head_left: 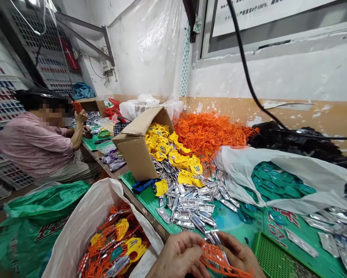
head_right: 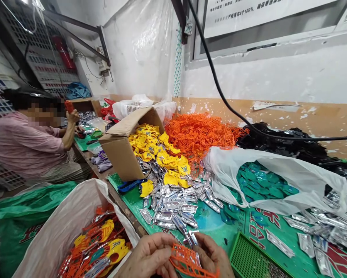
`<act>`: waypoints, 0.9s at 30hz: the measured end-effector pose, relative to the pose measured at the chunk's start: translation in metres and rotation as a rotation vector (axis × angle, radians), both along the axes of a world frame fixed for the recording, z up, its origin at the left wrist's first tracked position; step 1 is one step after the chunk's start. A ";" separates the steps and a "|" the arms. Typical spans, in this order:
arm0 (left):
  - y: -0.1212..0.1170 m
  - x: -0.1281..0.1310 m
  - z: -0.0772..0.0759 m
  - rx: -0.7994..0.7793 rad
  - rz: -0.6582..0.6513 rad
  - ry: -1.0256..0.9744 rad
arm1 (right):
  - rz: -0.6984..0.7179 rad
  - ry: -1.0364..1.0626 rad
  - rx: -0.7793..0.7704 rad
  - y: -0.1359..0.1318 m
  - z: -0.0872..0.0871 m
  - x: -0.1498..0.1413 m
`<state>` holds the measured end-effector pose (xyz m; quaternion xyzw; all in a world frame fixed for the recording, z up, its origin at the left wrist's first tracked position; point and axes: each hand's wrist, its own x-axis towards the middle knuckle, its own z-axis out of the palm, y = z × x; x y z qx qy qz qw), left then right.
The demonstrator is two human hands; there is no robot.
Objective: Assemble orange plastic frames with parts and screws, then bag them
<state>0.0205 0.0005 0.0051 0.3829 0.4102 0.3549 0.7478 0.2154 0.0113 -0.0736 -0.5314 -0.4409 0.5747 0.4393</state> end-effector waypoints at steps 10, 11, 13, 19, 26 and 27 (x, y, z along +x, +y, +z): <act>0.001 -0.002 0.002 -0.021 -0.146 0.058 | 0.098 -0.356 0.157 -0.002 0.006 -0.003; 0.001 -0.003 0.001 -0.017 -0.150 0.058 | 0.116 -0.406 0.169 -0.002 0.010 -0.005; 0.001 -0.005 -0.001 -0.028 -0.168 0.047 | 0.152 -0.515 0.187 -0.002 0.015 -0.008; 0.004 -0.010 -0.003 -0.061 -0.124 -0.008 | 0.134 -0.675 0.310 -0.007 0.023 -0.005; 0.013 -0.010 0.003 -0.057 0.028 -0.023 | 0.013 -1.098 0.372 0.041 0.062 0.044; 0.015 -0.008 0.003 -0.054 0.044 -0.030 | 0.016 -1.135 0.368 0.058 0.068 0.050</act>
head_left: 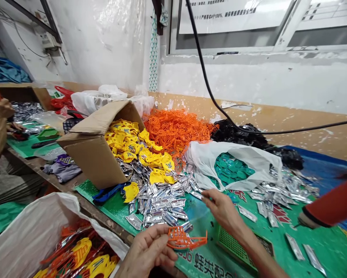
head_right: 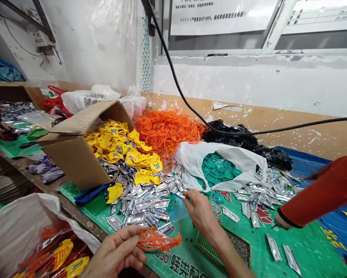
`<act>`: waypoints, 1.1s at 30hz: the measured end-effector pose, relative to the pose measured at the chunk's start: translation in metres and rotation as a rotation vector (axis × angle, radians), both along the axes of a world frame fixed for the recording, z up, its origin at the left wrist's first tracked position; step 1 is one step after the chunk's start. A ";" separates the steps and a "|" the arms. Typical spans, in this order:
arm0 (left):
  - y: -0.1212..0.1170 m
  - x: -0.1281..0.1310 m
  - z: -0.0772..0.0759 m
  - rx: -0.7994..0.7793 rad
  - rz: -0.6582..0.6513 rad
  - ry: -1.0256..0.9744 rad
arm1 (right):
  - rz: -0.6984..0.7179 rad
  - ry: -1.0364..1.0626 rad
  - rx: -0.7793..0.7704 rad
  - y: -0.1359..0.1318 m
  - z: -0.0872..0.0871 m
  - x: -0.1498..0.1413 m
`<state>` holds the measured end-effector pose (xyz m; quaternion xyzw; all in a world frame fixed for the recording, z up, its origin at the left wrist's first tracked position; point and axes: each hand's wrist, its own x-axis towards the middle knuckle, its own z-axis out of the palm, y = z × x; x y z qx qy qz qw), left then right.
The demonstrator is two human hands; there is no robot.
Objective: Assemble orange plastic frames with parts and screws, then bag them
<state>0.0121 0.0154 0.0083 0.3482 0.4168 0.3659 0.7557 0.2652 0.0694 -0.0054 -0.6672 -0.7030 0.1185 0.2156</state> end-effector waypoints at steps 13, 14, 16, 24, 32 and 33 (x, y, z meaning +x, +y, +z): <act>0.019 0.004 -0.002 -0.041 0.018 -0.066 | 0.088 -0.510 -0.217 0.149 -0.008 0.002; 0.020 0.004 -0.004 -0.037 0.015 -0.080 | 0.108 -0.533 -0.226 0.152 -0.009 0.001; 0.022 0.005 -0.007 -0.024 0.001 -0.106 | 0.136 -0.573 -0.238 0.155 -0.012 0.002; 0.018 0.009 -0.007 0.006 -0.044 -0.102 | 0.098 -0.611 -0.235 0.149 -0.017 0.006; 0.011 0.011 -0.009 -0.031 -0.070 -0.089 | 0.045 -0.462 -0.235 0.151 -0.014 -0.002; 0.011 0.010 -0.010 -0.028 -0.069 -0.082 | 0.038 -0.433 -0.233 0.151 -0.013 -0.004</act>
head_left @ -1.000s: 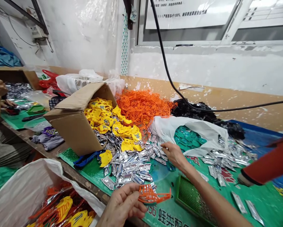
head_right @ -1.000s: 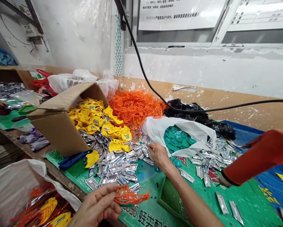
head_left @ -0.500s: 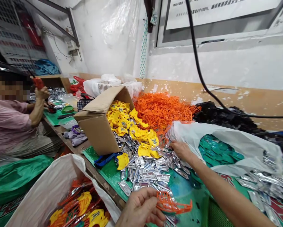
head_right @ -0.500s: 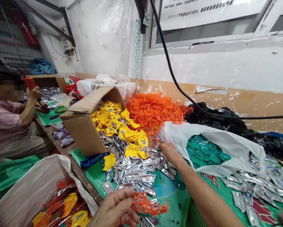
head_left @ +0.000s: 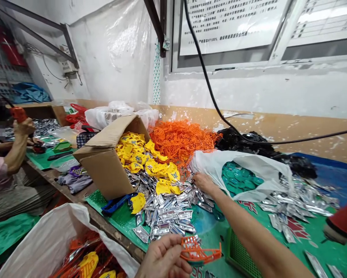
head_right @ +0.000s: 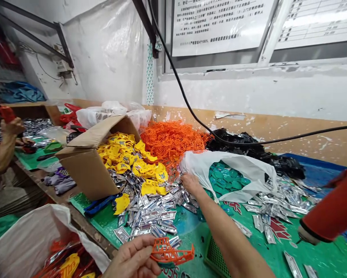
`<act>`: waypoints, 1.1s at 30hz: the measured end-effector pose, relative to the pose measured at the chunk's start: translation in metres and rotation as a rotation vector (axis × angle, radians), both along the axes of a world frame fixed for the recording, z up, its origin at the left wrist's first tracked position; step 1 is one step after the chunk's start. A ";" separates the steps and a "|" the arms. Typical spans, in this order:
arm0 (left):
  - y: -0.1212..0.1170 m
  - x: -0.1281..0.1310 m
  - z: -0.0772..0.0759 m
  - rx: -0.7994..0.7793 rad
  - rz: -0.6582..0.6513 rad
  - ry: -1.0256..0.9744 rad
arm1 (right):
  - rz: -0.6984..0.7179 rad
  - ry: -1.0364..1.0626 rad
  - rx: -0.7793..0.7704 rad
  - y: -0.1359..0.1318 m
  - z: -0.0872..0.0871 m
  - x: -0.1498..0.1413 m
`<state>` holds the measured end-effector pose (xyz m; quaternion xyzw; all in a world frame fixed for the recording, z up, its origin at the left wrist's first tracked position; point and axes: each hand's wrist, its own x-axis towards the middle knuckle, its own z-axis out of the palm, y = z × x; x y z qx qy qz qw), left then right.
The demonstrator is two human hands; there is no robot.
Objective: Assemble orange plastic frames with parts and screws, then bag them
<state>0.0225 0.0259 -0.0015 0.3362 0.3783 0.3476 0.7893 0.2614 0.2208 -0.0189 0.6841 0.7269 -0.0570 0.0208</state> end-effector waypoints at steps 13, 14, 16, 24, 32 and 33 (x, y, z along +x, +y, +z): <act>0.001 0.008 0.013 0.016 0.066 0.068 | -0.040 0.762 -0.054 -0.082 0.038 0.005; 0.003 0.011 0.014 0.027 0.060 0.075 | -0.041 0.835 -0.061 -0.098 0.042 0.006; 0.005 0.016 0.017 0.045 0.058 0.086 | -0.053 0.967 -0.066 -0.130 0.048 0.008; 0.005 0.035 0.024 0.006 0.085 0.076 | -0.104 1.234 -0.121 -0.210 0.055 0.004; -0.001 0.038 0.021 0.025 0.062 0.084 | 0.028 1.158 -0.114 -0.235 0.039 -0.004; -0.002 0.038 0.020 0.040 0.064 0.088 | 0.039 1.128 -0.092 -0.236 0.038 -0.004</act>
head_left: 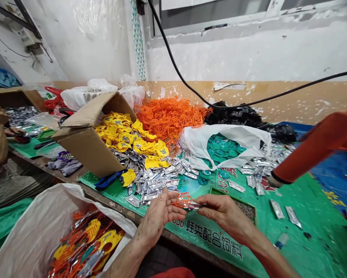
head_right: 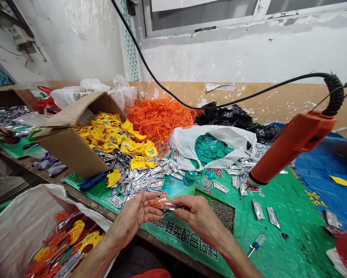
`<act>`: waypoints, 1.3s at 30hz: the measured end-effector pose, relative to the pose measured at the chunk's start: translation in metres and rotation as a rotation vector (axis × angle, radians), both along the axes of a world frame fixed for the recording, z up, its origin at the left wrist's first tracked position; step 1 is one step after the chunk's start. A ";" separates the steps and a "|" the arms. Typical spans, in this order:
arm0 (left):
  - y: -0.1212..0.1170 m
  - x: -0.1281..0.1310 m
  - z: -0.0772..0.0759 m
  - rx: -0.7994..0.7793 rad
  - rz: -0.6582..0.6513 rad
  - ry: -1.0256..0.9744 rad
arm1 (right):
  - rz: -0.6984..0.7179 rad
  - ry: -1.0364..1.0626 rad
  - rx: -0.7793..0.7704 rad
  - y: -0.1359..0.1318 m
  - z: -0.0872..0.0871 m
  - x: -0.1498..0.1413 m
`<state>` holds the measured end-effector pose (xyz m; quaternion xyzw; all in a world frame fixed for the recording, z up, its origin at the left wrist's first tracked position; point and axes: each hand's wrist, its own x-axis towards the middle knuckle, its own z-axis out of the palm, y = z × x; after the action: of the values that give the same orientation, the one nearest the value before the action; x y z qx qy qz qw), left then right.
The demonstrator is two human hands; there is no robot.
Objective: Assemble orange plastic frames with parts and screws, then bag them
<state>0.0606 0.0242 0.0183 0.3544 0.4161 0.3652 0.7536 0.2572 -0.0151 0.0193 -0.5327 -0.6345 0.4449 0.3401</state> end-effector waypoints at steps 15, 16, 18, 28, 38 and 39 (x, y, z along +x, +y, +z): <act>-0.020 -0.006 -0.015 0.988 -0.210 0.545 | -0.090 -0.214 0.533 -0.015 -0.017 -0.012; -0.020 -0.006 -0.018 1.002 -0.206 0.559 | -0.097 -0.212 0.578 -0.016 -0.018 -0.013; -0.020 -0.007 -0.021 1.005 -0.197 0.567 | -0.116 -0.222 0.665 -0.017 -0.019 -0.015; -0.017 -0.007 -0.023 0.956 -0.157 0.504 | -0.285 -0.341 0.856 -0.028 -0.022 -0.030; -0.019 -0.012 -0.027 1.307 -0.059 0.505 | -0.324 -0.379 0.925 -0.042 -0.017 -0.032; -0.018 -0.012 -0.028 1.396 -0.021 0.480 | -0.326 -0.389 0.941 -0.043 -0.015 -0.031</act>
<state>0.0481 0.0065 -0.0099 0.8254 0.2370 0.4503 0.2446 0.2264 -0.0583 0.0040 -0.4868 -0.7259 -0.0535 0.4830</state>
